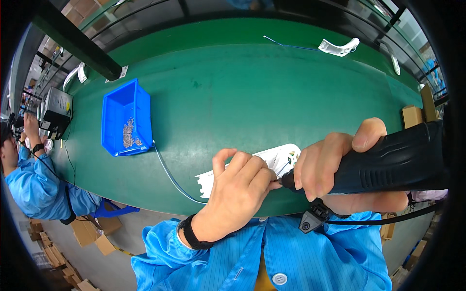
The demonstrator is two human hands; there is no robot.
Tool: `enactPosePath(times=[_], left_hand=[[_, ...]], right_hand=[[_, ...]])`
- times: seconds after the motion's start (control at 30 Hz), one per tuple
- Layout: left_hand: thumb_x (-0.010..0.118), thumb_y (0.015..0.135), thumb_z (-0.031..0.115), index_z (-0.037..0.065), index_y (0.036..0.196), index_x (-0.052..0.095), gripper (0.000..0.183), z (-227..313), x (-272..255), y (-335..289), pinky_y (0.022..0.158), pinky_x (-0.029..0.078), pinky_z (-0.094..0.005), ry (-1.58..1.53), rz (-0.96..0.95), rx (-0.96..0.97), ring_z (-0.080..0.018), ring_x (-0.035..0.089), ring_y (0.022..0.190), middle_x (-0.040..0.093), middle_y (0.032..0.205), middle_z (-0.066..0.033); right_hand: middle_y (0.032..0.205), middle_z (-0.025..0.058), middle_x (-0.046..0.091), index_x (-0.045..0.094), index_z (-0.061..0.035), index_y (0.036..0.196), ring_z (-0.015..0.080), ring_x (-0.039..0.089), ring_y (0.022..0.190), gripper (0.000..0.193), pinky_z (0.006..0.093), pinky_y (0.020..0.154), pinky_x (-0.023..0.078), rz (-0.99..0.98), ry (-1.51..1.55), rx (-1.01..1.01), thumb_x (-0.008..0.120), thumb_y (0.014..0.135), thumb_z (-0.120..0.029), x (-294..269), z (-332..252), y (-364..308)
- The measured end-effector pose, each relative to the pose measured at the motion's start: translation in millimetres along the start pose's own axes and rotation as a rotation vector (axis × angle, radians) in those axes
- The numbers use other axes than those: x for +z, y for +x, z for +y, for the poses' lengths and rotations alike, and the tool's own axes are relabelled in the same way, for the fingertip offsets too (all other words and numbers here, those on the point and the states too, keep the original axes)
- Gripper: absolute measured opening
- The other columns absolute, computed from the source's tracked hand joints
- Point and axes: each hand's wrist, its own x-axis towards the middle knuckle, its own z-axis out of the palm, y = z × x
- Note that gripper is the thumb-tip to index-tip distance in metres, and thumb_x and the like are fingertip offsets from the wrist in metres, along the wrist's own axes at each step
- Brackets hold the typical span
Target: The worker uses an electric screwdriver to fasten components into a white plastic electronic housing at a factory assembly line.
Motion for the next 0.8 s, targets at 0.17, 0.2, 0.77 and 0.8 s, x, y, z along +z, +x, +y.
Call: enactPosePath(times=[0.17,0.2,0.77,0.8], left_hand=[[0.075,0.057,0.012,0.001,0.102,0.054,0.050,-4,-13,-2,0.087,0.036,-0.0412,-0.072,-0.082,-0.073,-0.0264,0.053,0.091,0.055,0.099,-0.0114],[0.076,0.056,0.010,-0.001,0.115,0.050,0.065,-12,-21,0,0.090,0.036,-0.0414,-0.192,-0.082,-0.134,-0.0305,0.052,0.099,0.054,0.109,-0.0152],[0.055,0.070,-0.001,-0.005,0.077,0.057,0.009,-228,-126,-33,0.067,0.044,-0.0434,0.288,-0.270,-0.589,-0.0417,0.056,0.077,0.058,0.075,-0.0239],[0.054,0.070,-0.002,-0.005,0.076,0.058,0.007,-232,-128,-35,0.067,0.044,-0.0431,0.314,-0.236,-0.640,-0.0416,0.056,0.076,0.058,0.074,-0.0236]], right_hand=[[0.071,0.0123,0.056,0.032,-0.0066,0.113,0.0217,0.059,0.055,0.068,0.0349,0.057,0.051,-0.013,-0.023,-0.029,0.055,0.078,-0.061,1,8,0],[0.070,0.0122,0.056,0.032,-0.0068,0.113,0.0214,0.059,0.055,0.068,0.0339,0.056,0.051,-0.024,-0.051,-0.057,0.055,0.078,-0.061,-1,11,0],[0.065,0.0092,0.054,0.034,-0.0071,0.112,0.0190,0.055,0.049,0.076,0.0321,0.048,0.047,0.132,-0.061,-0.034,0.053,0.072,-0.069,22,61,3],[0.065,0.0091,0.054,0.034,-0.0072,0.112,0.0191,0.055,0.049,0.076,0.0321,0.048,0.047,0.120,-0.057,-0.040,0.053,0.072,-0.069,23,63,4]])
